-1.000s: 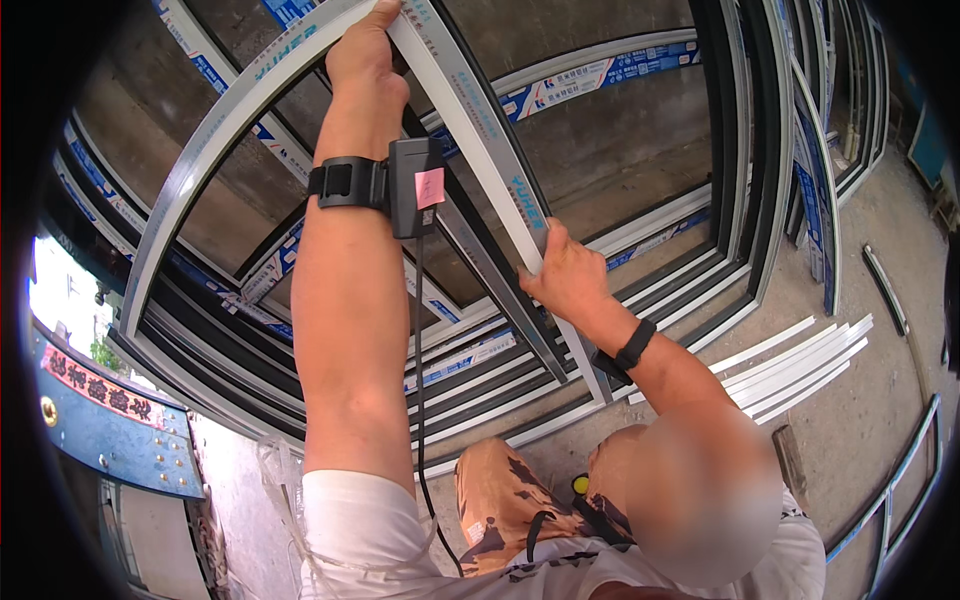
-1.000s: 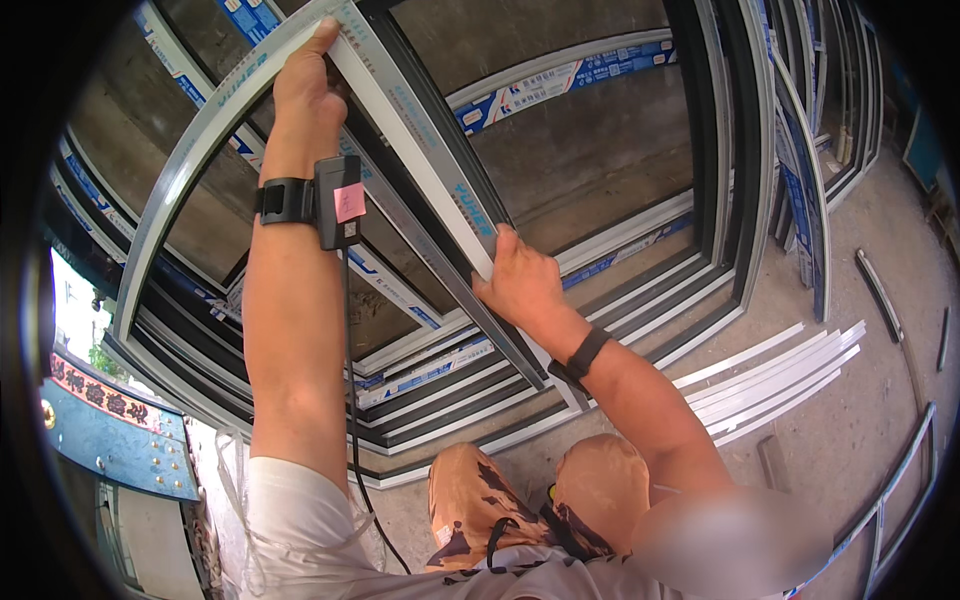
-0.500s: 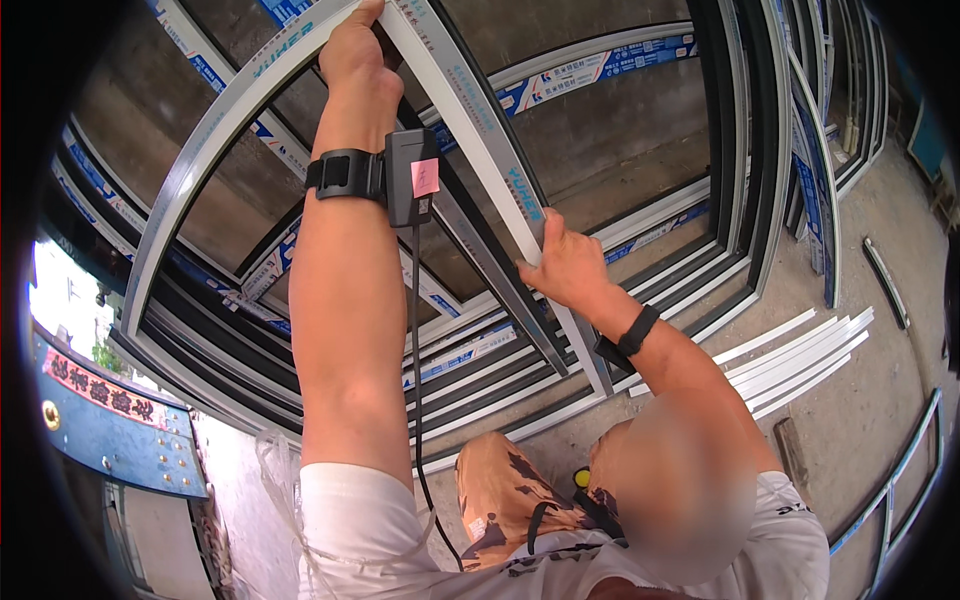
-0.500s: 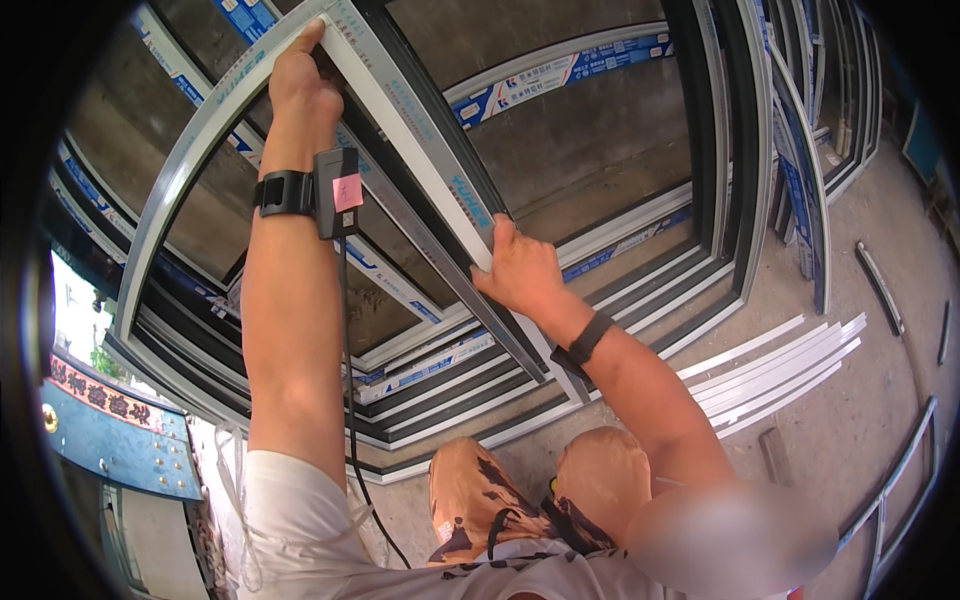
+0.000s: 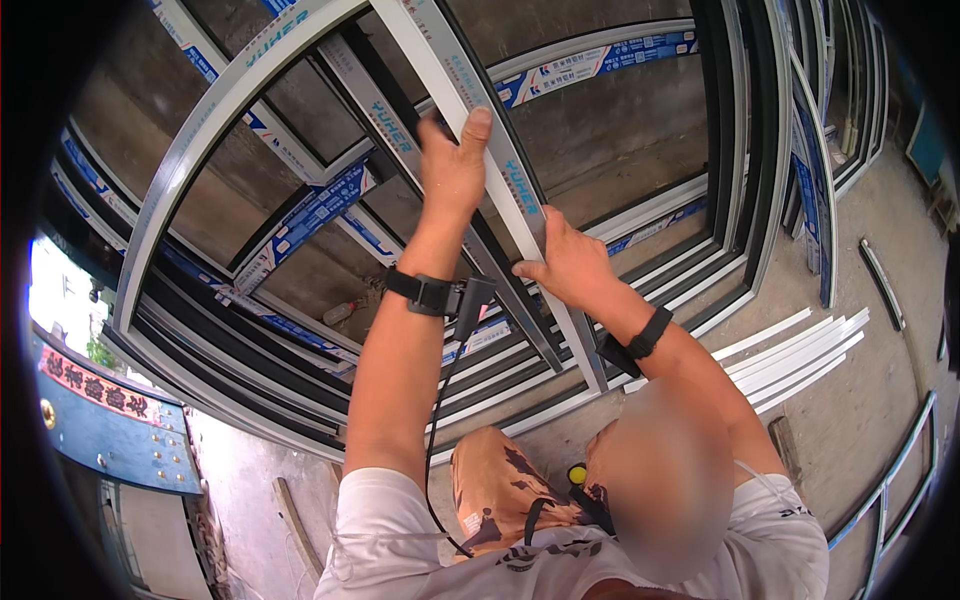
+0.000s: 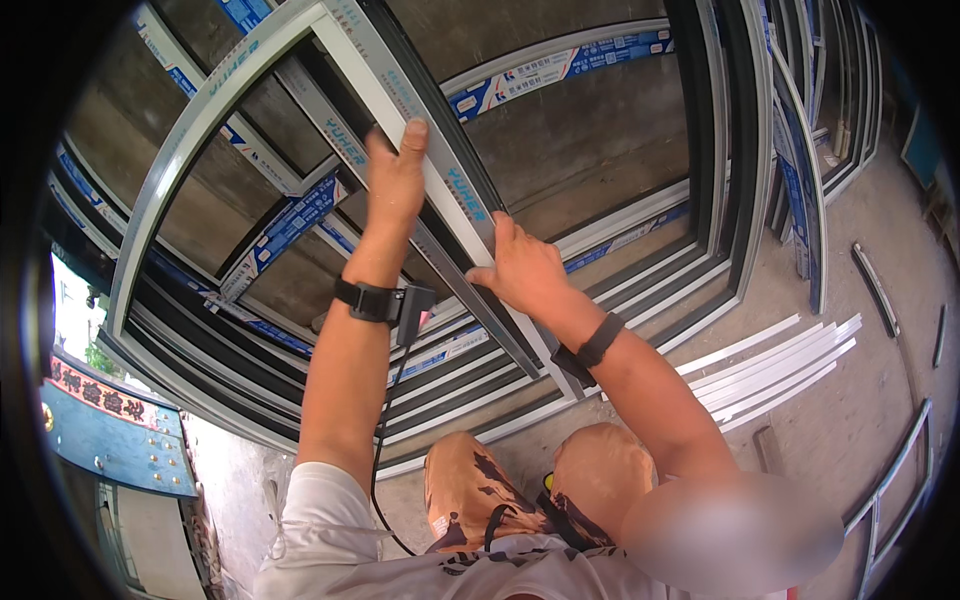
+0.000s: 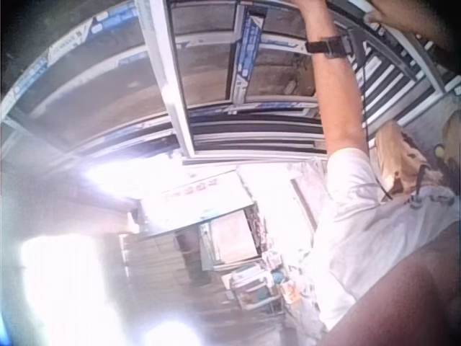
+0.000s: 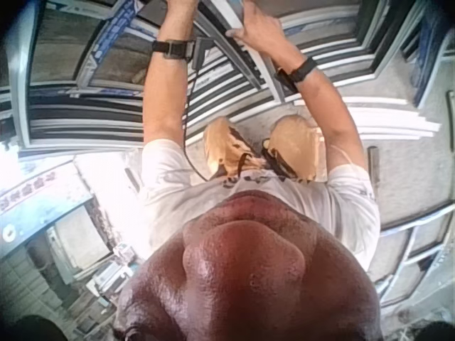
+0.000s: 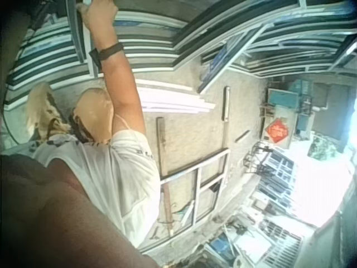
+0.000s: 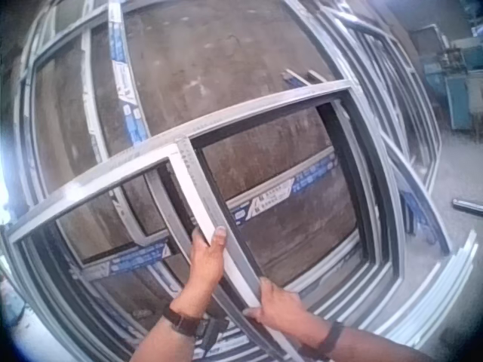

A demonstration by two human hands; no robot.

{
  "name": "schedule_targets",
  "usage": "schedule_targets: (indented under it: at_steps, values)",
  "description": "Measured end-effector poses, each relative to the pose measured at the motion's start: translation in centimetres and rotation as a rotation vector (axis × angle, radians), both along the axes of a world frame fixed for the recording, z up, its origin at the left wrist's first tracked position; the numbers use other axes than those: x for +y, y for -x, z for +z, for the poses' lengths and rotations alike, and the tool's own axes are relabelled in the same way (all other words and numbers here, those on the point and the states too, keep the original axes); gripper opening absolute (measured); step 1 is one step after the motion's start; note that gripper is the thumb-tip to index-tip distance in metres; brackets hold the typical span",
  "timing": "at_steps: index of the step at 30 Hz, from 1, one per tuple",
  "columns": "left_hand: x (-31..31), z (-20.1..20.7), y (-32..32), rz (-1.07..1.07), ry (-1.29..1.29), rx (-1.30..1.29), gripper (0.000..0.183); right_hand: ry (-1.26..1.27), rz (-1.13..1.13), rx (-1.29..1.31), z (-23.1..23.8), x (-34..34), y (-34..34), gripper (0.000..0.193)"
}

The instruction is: The recorder is assembling and measuring aluminum window frames and using a miter saw to cut frame components.

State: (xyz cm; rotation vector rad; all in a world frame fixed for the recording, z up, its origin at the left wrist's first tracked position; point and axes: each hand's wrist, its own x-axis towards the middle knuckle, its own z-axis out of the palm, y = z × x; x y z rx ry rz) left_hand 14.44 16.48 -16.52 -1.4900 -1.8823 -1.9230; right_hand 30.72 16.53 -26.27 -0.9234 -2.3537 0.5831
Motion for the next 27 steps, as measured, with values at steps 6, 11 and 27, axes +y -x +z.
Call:
schedule_targets:
  at_steps: [6, 11, 27]
  values:
    - [-0.2, -1.9, 0.6, -0.086, 0.009, -0.071, 0.081, 0.074, 0.005, -0.007, -0.1, -0.3, -0.1, 0.085]
    - [-0.4, -2.9, 0.3, 0.034, 0.072, 0.051, 0.072, 0.004, -0.12, 0.157, -2.5, -0.4, 1.1, 0.079]
    - [-7.2, 0.6, 1.0, -0.216, 0.034, -0.034, 0.044, 0.118, 0.181, 0.108, -2.0, 2.5, -1.2, 0.059]
